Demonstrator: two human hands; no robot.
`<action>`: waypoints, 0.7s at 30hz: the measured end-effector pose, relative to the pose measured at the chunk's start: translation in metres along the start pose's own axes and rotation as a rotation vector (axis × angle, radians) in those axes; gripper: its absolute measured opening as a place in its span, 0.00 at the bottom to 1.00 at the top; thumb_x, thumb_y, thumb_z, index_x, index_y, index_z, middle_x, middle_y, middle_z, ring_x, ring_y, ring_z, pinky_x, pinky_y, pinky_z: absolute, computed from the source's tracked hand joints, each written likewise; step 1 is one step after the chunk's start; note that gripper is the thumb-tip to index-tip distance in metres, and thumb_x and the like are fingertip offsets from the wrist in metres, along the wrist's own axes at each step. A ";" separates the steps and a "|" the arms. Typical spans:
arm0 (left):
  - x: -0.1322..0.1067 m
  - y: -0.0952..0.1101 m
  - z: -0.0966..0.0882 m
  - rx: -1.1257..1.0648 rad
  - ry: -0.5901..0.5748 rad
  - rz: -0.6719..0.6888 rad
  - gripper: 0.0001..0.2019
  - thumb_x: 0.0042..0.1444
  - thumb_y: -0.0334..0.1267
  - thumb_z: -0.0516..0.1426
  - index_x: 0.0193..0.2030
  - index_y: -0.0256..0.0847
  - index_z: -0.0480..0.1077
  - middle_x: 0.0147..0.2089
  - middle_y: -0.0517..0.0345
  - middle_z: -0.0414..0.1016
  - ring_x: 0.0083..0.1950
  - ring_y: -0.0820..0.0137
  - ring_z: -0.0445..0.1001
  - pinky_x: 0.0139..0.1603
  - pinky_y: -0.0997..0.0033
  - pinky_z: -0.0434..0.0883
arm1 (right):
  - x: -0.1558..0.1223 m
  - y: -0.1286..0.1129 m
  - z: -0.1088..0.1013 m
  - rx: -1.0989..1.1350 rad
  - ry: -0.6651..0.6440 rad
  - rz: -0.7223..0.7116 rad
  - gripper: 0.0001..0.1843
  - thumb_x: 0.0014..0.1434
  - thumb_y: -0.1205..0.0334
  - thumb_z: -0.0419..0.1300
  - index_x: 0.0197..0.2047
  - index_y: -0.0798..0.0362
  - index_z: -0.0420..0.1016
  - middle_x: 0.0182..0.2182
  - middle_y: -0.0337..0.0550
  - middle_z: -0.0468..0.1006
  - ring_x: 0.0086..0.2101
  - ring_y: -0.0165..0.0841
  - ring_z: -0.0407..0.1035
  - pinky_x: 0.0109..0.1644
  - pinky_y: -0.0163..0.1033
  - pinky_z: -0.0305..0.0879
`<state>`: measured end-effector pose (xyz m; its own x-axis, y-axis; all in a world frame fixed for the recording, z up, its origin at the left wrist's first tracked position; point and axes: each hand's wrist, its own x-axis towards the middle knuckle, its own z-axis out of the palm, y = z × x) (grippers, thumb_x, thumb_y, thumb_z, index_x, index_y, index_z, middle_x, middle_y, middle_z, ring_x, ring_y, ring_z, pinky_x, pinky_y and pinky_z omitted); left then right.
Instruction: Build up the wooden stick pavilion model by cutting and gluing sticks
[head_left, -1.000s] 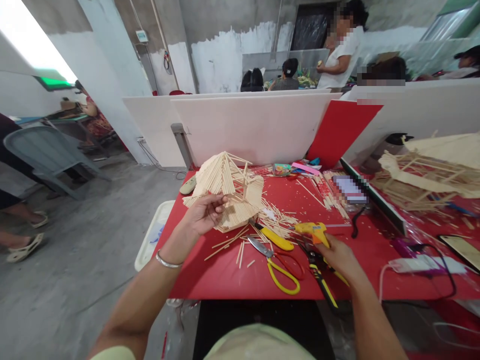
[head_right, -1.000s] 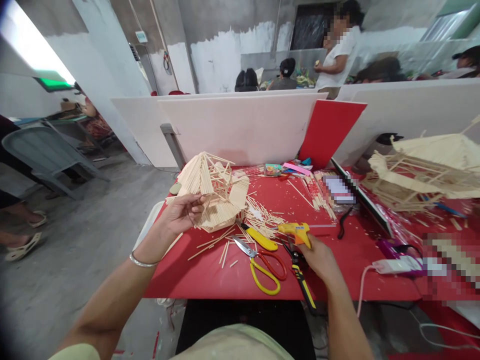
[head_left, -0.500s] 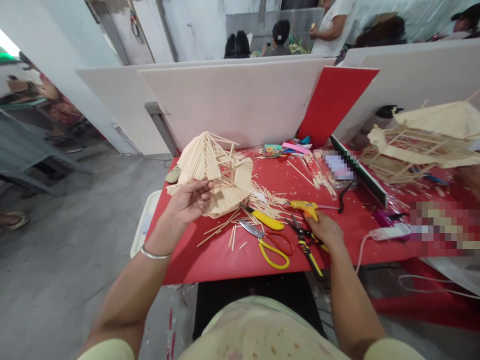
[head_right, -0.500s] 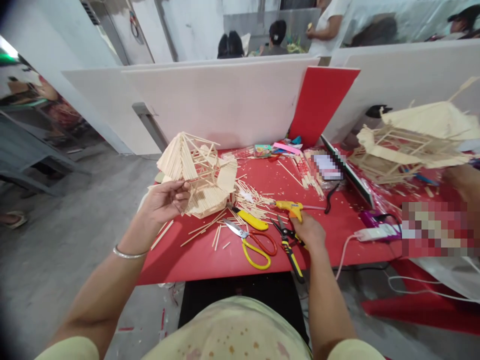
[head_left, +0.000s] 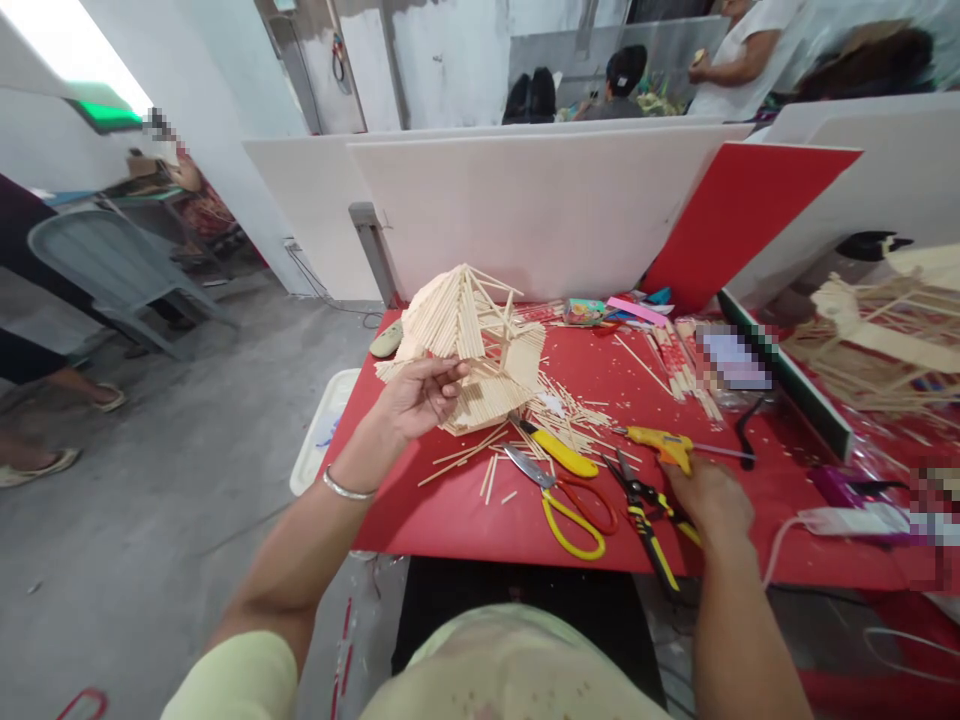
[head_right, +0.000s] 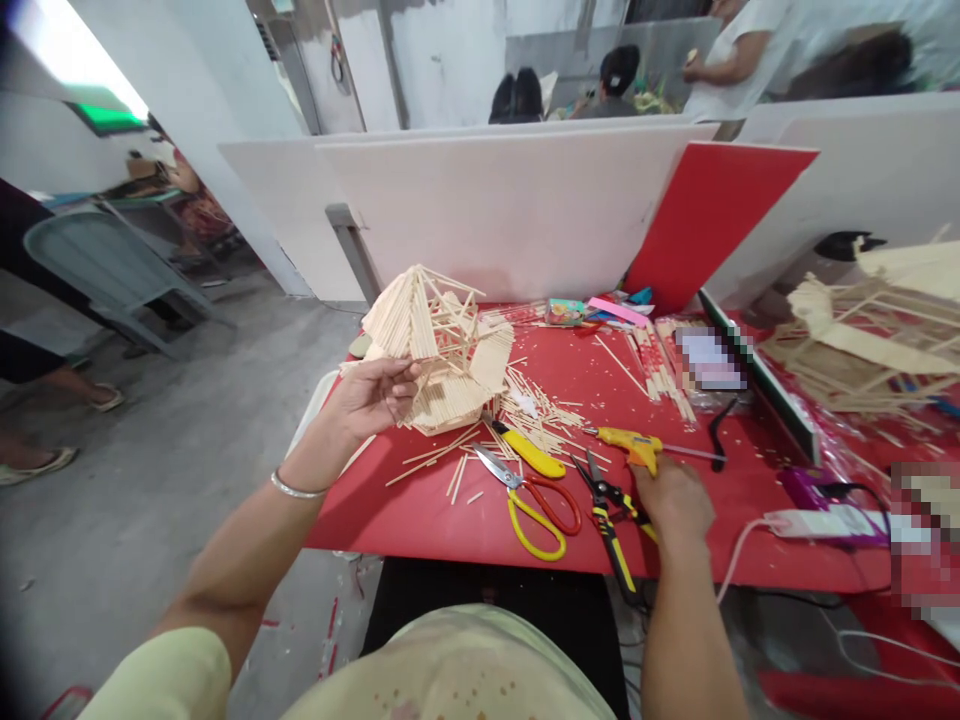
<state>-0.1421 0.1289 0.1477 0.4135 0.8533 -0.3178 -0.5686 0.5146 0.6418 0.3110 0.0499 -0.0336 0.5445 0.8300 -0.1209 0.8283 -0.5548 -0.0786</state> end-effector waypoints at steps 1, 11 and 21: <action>0.000 0.000 -0.001 -0.004 -0.011 0.001 0.04 0.53 0.25 0.60 0.36 0.33 0.71 0.30 0.56 0.76 0.20 0.80 0.67 0.16 0.83 0.64 | 0.000 0.001 0.000 -0.008 0.001 0.005 0.36 0.63 0.37 0.44 0.59 0.55 0.71 0.50 0.64 0.75 0.48 0.52 0.73 0.46 0.50 0.69; 0.000 0.001 0.000 0.036 0.003 0.001 0.06 0.51 0.25 0.61 0.37 0.33 0.71 0.33 0.56 0.77 0.21 0.81 0.68 0.16 0.83 0.66 | -0.006 -0.002 -0.011 -0.031 -0.030 -0.005 0.33 0.61 0.41 0.48 0.59 0.55 0.71 0.51 0.64 0.76 0.49 0.53 0.73 0.49 0.52 0.68; -0.002 0.000 0.000 0.044 -0.006 0.011 0.07 0.53 0.23 0.59 0.38 0.33 0.71 0.36 0.55 0.78 0.22 0.81 0.70 0.17 0.83 0.68 | -0.008 -0.005 -0.018 -0.052 -0.096 -0.003 0.32 0.59 0.43 0.51 0.58 0.55 0.71 0.53 0.64 0.75 0.49 0.53 0.73 0.47 0.52 0.69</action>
<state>-0.1436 0.1272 0.1484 0.4118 0.8581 -0.3067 -0.5412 0.5011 0.6753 0.3045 0.0470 -0.0147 0.5287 0.8210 -0.2154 0.8371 -0.5463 -0.0275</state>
